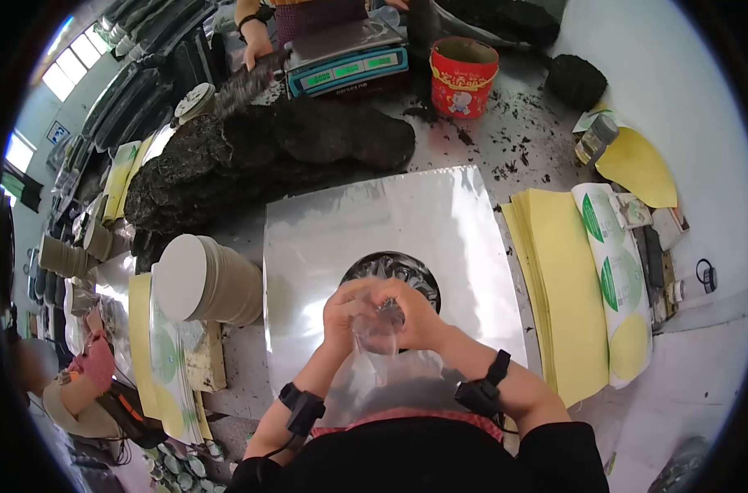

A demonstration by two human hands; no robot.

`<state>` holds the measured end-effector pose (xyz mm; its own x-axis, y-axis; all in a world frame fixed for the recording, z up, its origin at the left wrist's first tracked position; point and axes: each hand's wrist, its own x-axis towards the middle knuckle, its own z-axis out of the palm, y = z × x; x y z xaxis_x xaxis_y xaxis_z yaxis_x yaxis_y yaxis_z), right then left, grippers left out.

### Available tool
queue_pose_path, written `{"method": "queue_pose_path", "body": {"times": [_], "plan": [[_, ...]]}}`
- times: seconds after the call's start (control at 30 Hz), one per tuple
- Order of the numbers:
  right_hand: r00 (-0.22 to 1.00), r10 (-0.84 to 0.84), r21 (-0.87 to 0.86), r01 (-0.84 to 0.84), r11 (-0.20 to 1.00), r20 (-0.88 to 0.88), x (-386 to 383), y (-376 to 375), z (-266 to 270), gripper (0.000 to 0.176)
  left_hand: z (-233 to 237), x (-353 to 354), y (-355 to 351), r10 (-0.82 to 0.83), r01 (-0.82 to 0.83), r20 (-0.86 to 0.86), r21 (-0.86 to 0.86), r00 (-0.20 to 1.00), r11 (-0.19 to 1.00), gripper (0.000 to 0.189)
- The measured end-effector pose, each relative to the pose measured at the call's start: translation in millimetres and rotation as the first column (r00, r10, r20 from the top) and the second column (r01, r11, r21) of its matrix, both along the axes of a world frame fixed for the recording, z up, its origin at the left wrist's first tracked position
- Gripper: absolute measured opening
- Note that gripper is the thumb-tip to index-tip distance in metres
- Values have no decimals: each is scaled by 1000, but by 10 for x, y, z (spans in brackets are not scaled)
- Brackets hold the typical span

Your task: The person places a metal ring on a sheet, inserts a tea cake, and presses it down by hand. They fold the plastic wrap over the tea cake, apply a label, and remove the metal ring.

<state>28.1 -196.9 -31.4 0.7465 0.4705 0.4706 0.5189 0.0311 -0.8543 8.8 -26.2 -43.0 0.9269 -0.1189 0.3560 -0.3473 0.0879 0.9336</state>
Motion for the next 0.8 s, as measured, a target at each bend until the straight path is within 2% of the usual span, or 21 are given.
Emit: {"method": "queue_pose_path", "body": {"times": [0.03, 0.07, 0.1, 0.13, 0.2, 0.27, 0.3, 0.33, 0.4, 0.43, 0.53, 0.57, 0.6, 0.63, 0.67, 0.7, 0.73, 0.77, 0.8], "plan": [[999, 20, -151, -14, 989, 41, 18, -15, -46, 43, -7, -65, -10, 44, -29, -234, 69, 971, 997, 27], [995, 50, -301, -23, 953, 82, 90, -53, -105, 36, -6, 1, -36, 55, 21, -186, 381, 981, 924, 27], [990, 86, -446, -27, 895, 111, 121, -73, -130, 29, -2, 84, -68, 48, 59, -144, 654, 988, 755, 28], [993, 0, -487, 59, 871, 120, 153, -47, -138, 25, -8, 133, -99, 23, 78, -104, 859, 994, 506, 29], [974, -174, -556, 226, 799, 147, 182, 90, -133, 17, -46, 103, -147, 10, -37, 36, 882, 999, 470, 39], [926, -258, -612, 375, 696, 274, 163, 168, -176, 18, -50, 121, -138, -29, -158, 188, 892, 982, 424, 50], [900, -287, -611, 435, 661, 329, 163, 196, -203, 18, 139, 85, -140, 19, -54, 53, 805, 998, 591, 62], [869, -316, -612, 492, 619, 380, 142, 200, -221, 17, 229, 78, -132, 16, -49, 51, 755, 999, 654, 66], [933, -177, -745, 357, 563, 313, 135, 128, -223, 29, 301, 6, -99, 10, -24, 26, 636, 1000, 771, 74], [958, -97, -805, 281, 522, 271, 126, 70, -217, 35, 265, -15, -99, -36, -8, 46, 716, 998, 698, 73], [892, -89, -755, 425, 499, 444, -210, -166, 88, 58, 109, 73, -134, -153, -35, 114, 895, 982, 445, 67], [958, -115, -828, 286, 481, 264, -250, -156, 51, 65, 115, 62, -204, -170, -66, 136, 928, 976, 367, 62], [950, -178, -792, 311, 525, 255, -231, -98, -63, 60, 55, 79, -257, -159, -80, 137, 944, 978, 319, 62], [933, -225, -792, 358, 495, 282, -265, -40, -142, 59, -7, 65, -254, -151, -122, 178, 939, 972, 322, 63], [928, -183, -803, 374, 465, 326, -284, -38, -163, 58, -56, 58, -253, -159, -162, 226, 928, 961, 337, 64], [924, -235, -741, 381, 552, 300, -355, -103, -140, 55, -33, 41, -275, -171, -152, 212, 939, 962, 308, 66], [934, -29, -776, 313, 548, 356, -414, -243, 8, 46, 23, -9, -265, -181, -144, 197, 952, 963, 269, 68], [983, 3, -692, 128, 711, 185, -532, -504, 72, 40, 96, -85, -269, -192, -101, 149, 966, 970, 237, 70], [996, 82, -534, -56, 844, 26, -639, -791, 128, 34, 159, -123, -259, -188, -64, 100, 979, 977, 192, 72]]}}
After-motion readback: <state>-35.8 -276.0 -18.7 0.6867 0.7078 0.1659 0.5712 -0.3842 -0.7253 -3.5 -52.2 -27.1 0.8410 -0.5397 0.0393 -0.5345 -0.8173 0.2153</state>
